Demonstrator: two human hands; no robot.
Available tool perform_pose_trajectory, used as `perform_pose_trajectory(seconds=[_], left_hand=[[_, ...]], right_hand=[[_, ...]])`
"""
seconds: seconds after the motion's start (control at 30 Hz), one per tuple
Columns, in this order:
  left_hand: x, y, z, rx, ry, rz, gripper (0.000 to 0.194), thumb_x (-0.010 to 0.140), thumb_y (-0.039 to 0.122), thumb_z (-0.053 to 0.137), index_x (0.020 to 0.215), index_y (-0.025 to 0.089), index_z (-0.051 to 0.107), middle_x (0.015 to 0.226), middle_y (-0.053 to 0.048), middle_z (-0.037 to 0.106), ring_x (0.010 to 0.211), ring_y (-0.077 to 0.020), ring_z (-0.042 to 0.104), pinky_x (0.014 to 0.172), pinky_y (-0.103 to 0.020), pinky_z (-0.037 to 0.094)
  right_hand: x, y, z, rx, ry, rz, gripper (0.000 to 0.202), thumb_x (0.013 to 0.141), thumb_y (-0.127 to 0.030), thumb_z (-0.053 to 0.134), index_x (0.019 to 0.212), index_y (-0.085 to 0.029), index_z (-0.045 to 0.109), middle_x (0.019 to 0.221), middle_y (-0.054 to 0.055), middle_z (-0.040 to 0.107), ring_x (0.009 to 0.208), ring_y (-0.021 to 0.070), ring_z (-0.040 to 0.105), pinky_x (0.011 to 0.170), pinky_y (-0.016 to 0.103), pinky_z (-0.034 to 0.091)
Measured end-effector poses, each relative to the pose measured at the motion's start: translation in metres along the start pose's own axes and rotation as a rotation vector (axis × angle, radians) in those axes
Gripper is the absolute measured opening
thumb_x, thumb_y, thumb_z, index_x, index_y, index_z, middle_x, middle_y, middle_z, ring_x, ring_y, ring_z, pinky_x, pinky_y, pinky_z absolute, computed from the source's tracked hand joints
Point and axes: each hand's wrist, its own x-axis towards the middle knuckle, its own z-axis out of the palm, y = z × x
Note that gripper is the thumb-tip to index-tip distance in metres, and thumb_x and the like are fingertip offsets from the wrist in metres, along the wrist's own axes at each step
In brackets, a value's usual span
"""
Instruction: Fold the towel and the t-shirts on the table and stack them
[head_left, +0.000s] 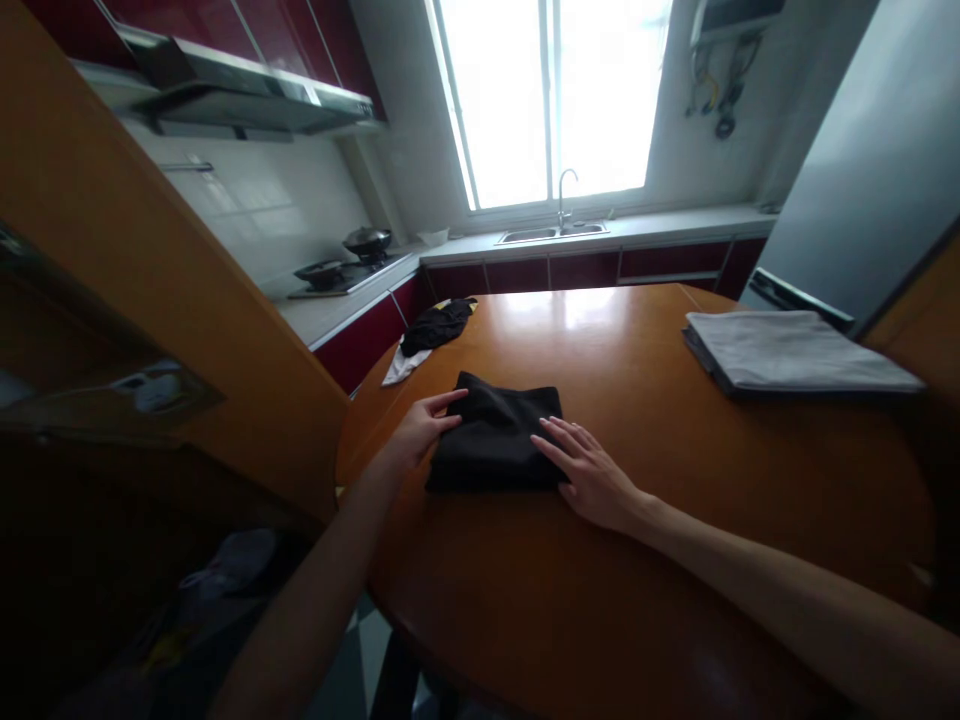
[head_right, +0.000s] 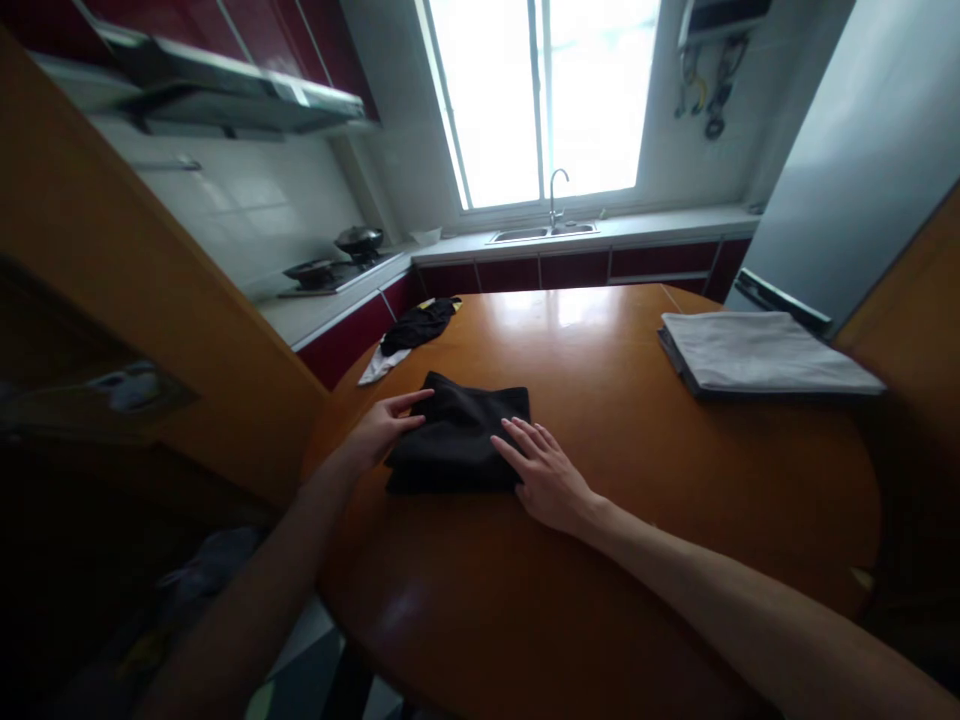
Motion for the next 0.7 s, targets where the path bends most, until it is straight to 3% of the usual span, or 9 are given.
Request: perform_pose_trajectory(seconds=[0.13,0.23,0.5,0.7], left_hand=[[-0.004,-0.024,-0.008,0.022,0.058,0.006,0.072,0.057,0.02,0.088,0.127,0.018,0.07,0.119,-0.013,0.074,0.099,-0.0274,0.073,0.078,-0.032,0.06],[-0.003,-0.035,-0.009,0.051,0.119,0.046,0.062,0.062,0.023,0.084,0.123,0.016,0.073,0.117,-0.013,0.075,0.097,-0.0263,0.073,0.076,-0.031,0.059],[-0.001,-0.042,-0.02,0.285,0.136,0.138,0.045,0.069,0.022,0.077,0.114,0.017,0.077,0.11,-0.01,0.077,0.097,-0.0255,0.071,0.085,-0.036,0.057],[0.002,-0.046,-0.025,0.376,0.111,0.191,0.044,0.072,0.021,0.074,0.115,0.016,0.076,0.103,-0.01,0.077,0.091,-0.0244,0.071,0.086,-0.039,0.057]], right_hand=[[0.0,-0.002,0.001,0.006,-0.044,-0.021,0.082,0.071,-0.005,0.053,0.152,-0.018,0.044,0.164,0.011,0.031,0.152,0.0279,0.024,0.124,0.052,0.025],[0.0,-0.002,-0.001,0.01,-0.054,-0.03,0.077,0.075,-0.006,0.053,0.15,-0.018,0.047,0.162,0.012,0.035,0.152,0.0277,0.026,0.123,0.052,0.026],[0.0,0.0,-0.001,0.02,-0.08,-0.061,0.076,0.077,-0.007,0.054,0.151,-0.022,0.048,0.163,0.01,0.034,0.152,0.0283,0.026,0.123,0.055,0.027],[-0.001,-0.002,-0.004,0.012,-0.1,-0.075,0.075,0.079,-0.007,0.052,0.152,-0.023,0.046,0.164,0.009,0.033,0.152,0.0282,0.027,0.122,0.055,0.028]])
